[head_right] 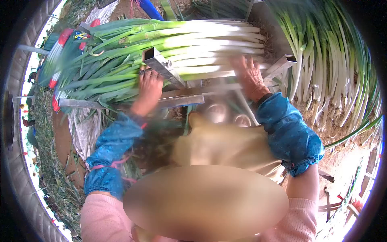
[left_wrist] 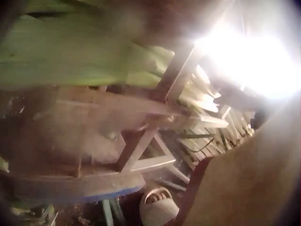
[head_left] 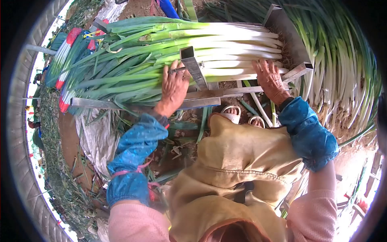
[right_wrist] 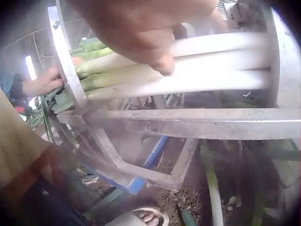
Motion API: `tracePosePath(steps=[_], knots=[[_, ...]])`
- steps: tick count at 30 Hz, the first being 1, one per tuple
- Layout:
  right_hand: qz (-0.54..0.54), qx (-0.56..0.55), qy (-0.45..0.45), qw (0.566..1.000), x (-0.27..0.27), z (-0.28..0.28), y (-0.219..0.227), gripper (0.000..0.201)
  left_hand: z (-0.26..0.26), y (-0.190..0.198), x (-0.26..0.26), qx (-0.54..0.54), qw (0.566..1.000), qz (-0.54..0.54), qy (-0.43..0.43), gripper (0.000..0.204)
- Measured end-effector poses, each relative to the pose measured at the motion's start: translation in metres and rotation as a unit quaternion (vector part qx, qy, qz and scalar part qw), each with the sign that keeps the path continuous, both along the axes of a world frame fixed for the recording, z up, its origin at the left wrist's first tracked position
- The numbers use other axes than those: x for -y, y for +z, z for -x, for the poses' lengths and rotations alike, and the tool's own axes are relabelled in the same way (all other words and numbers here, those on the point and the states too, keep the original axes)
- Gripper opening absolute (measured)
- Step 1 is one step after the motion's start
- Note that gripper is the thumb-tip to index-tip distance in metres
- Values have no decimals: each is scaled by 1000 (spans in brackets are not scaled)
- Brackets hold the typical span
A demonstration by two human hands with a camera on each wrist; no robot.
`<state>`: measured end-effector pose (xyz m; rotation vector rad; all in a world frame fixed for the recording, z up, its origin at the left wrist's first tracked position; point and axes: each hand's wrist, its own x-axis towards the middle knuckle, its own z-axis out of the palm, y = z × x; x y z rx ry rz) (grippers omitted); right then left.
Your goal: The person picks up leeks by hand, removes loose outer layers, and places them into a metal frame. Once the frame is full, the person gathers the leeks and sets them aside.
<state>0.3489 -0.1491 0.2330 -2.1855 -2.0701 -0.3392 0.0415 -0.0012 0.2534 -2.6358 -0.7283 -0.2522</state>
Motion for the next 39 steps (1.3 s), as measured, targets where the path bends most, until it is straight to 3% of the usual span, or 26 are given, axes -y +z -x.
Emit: tracePosePath(steps=[1,4,6,10,15,16,18,19,20,21,22,23,25,26,28,29,31,32,33,34,36,37,39], knots=[[9,-22,-2,1000,1,-5,-5,56,5,-1,8,41,999,8,-28,31],[7,-57,40,998,5,-5,14,39,1,-10,9,56,996,63,10,25],[-1,-90,68,994,0,-6,15,27,1,-8,6,44,999,26,0,23],[19,-140,68,988,-6,-8,15,22,8,-13,-3,-3,999,-25,-38,29],[6,-111,88,990,-6,-15,-9,23,11,-28,4,2,995,-88,-54,35],[49,-113,70,990,-4,-8,3,24,14,-17,12,37,997,-41,-52,35],[-13,-105,92,990,-6,-2,9,22,26,8,41,117,991,53,-24,36],[16,-94,57,994,-7,3,11,19,34,16,58,161,982,100,1,36],[10,-88,64,994,-8,3,11,18,51,-1,64,226,951,210,27,41],[3,-81,69,994,-8,3,11,18,64,-8,67,309,886,321,129,43],[10,-80,62,995,-9,3,12,17,75,-12,66,385,791,420,224,46],[18,-79,56,995,-9,3,13,16,86,-15,63,450,667,506,310,48],[39,-68,48,996,-8,6,14,17,107,-13,28,701,322,535,345,58],[50,-61,43,996,-7,6,14,19,121,-12,12,688,425,479,341,64],[80,-43,20,996,-11,4,10,20,127,-3,-18,612,558,374,417,67],[85,-46,23,995,-12,3,9,21,124,3,-33,552,585,325,498,69],[77,-69,34,994,-10,7,16,21,112,6,-80,539,529,198,625,67],[66,-65,37,995,-12,2,6,20,115,-21,-106,421,657,71,622,62],[9,-79,65,995,-7,3,6,18,122,-25,-118,328,736,58,589,60],[38,-76,52,995,-10,4,9,17,129,-28,-129,236,804,30,544,57],[58,-80,46,994,-10,5,10,15,118,53,-108,148,830,153,515,56],[45,-85,51,994,-10,6,10,14,124,78,-111,33,857,155,490,56],[38,-87,58,994,-11,8,8,14,145,97,-137,-72,882,106,454,58]])
